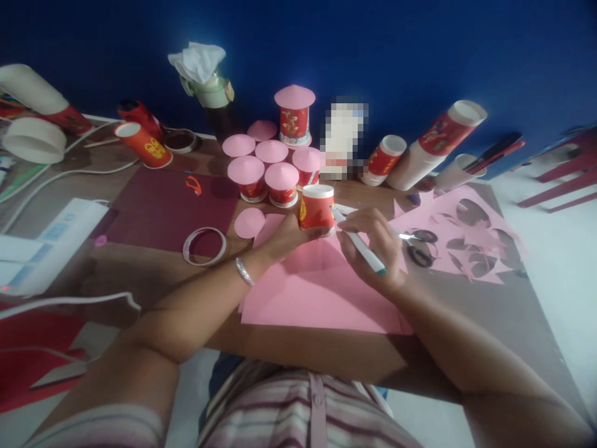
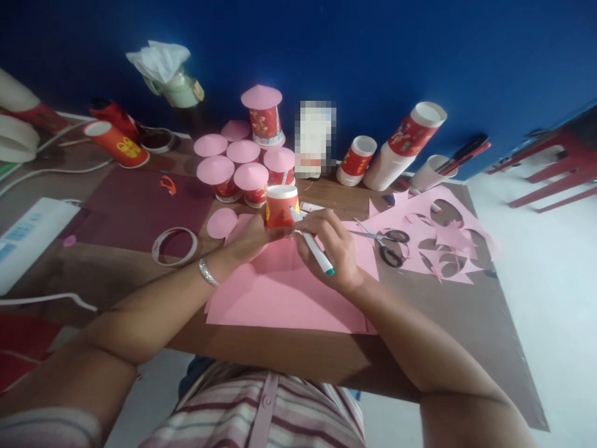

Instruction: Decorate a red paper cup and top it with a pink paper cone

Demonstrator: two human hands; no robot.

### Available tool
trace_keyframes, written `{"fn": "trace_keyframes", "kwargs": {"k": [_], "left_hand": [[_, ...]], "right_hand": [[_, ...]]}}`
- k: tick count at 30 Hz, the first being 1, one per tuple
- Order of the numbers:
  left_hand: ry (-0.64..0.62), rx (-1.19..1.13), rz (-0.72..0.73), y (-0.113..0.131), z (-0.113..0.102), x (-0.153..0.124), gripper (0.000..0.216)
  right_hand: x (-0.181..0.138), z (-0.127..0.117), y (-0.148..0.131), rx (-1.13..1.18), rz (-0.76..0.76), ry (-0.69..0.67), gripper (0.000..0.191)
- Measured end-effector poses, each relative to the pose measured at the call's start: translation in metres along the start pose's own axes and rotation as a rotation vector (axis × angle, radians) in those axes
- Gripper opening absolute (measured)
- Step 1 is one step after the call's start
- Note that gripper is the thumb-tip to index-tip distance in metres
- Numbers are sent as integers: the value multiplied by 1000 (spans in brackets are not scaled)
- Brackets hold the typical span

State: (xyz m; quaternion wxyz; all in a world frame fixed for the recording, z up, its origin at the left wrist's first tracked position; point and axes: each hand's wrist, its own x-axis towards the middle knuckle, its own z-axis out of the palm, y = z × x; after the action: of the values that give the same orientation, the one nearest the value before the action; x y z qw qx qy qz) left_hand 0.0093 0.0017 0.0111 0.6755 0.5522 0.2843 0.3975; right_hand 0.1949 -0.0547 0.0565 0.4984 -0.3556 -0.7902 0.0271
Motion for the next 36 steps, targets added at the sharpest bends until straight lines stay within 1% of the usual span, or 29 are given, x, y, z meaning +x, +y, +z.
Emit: {"fn": "trace_keyframes", "kwargs": {"k": [3, 6, 9, 16, 24, 28, 31, 36], "left_hand": [[5, 0, -2, 0, 0, 0, 38], [10, 8, -12, 0, 1, 0, 38], [6, -3, -9, 0, 1, 0, 37], [-5, -53, -9, -3, -1, 0, 32], [8, -77, -30, -5, -1, 0, 37], [4, -57, -27, -3, 0, 0, 39], [-7, -46, -13, -3, 0, 0, 39], [-9, -42, -14, -5, -1, 0, 35]], "right_hand": [[-1, 0, 1, -8, 21, -7, 13], [-4, 3, 4, -55, 66, 43, 11], [-7, 5, 7, -79, 114, 86, 13], [-6, 3, 8, -22, 49, 60, 18], [-2, 2, 5, 12, -7, 3, 23], [-3, 4, 7, 7, -8, 19, 24], [-3, 4, 7, 2, -9, 0, 23], [-1, 2, 5, 8, -6, -26, 24]]}}
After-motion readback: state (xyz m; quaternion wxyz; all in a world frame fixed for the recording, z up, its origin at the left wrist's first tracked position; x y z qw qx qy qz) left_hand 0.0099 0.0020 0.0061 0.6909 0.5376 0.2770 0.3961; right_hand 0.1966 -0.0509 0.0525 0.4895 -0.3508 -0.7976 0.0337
